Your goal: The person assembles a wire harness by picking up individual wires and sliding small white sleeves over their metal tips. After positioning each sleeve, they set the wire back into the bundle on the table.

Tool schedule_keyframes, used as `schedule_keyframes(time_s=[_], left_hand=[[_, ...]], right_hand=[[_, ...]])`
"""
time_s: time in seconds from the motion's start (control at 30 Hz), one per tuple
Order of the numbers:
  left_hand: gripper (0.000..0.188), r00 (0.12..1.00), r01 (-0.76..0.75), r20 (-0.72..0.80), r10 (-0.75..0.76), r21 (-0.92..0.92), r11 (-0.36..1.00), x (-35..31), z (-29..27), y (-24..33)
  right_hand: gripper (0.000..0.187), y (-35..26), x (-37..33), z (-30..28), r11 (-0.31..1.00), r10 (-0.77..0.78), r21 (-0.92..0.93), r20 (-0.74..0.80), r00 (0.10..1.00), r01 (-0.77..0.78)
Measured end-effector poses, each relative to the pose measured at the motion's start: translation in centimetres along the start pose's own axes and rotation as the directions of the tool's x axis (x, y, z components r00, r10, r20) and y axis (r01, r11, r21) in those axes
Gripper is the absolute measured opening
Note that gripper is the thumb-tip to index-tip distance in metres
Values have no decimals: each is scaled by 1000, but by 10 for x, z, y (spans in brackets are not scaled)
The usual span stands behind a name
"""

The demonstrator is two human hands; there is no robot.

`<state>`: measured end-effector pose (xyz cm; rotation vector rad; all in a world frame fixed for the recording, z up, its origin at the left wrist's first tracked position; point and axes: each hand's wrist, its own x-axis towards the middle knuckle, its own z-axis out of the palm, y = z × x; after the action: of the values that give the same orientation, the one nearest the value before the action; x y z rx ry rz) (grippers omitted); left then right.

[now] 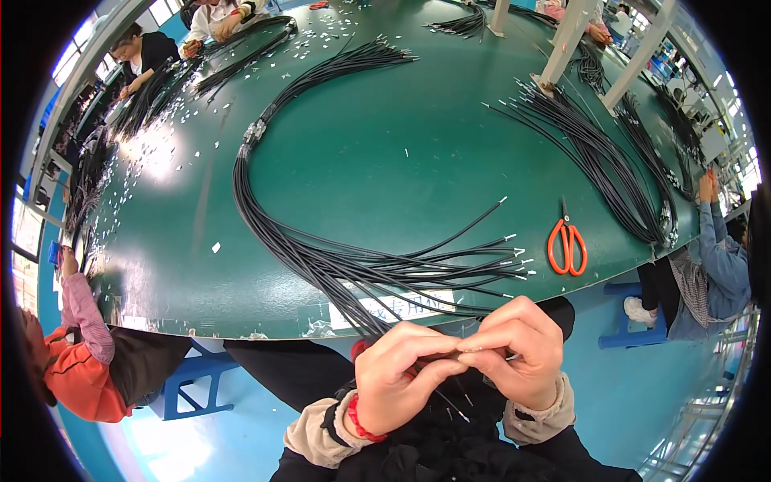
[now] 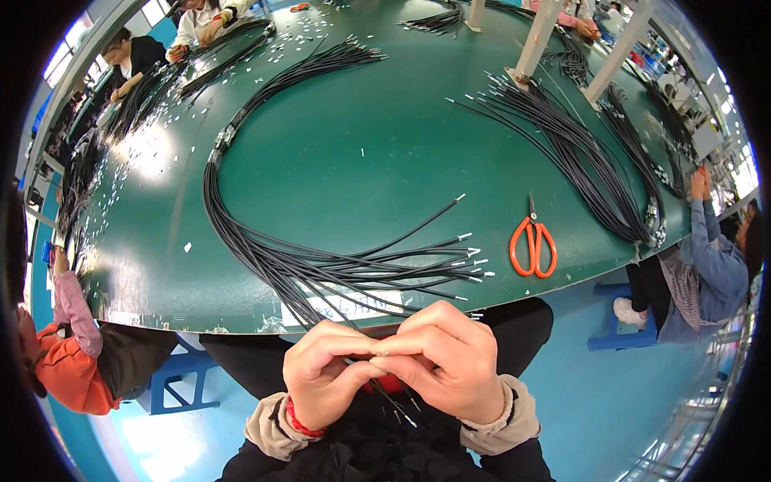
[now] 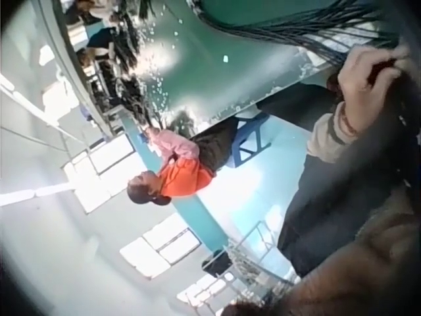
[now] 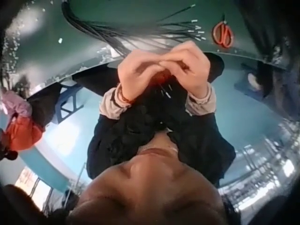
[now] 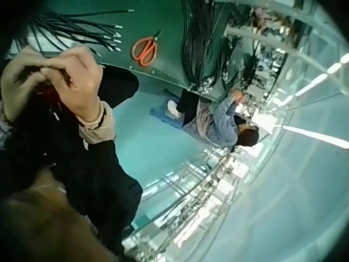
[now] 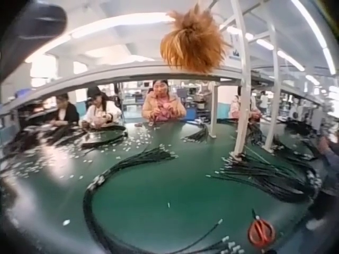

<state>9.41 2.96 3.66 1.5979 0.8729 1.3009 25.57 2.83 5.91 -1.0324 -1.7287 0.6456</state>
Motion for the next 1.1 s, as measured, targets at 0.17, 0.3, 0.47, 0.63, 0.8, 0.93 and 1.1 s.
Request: schedule_keyframes(time_s=[0.17,0.3,0.47,0.63,0.8,0.93,1.1], left_hand=[[18,984,-79,-148,95,110,991,-7,3,-4],[17,990,-69,-124,71,26,997,-8,0,-6],[12,997,0,-83,-1,-9,1000,-8,-5,-1],[9,990,122,94,-105,-188,975,-4,-18,-1],[9,921,296,345,-181,-316,902,9,-35,-5],[9,889,383,394,-233,-362,850,11,-34,-6],[10,999,-39,23,36,114,993,8,-12,-6]], right_hand=[[16,0,-1,8,996,-61,-70,-48,997,57],[18,-5,-1,8,992,-51,-114,-60,997,44],[18,-9,-1,6,992,-32,-123,-81,996,22],[18,0,6,2,1000,3,21,22,1000,-3],[16,13,12,6,971,19,235,138,990,-51],[13,11,11,3,969,48,231,159,986,-84],[13,6,8,8,992,116,42,10,993,-117]])
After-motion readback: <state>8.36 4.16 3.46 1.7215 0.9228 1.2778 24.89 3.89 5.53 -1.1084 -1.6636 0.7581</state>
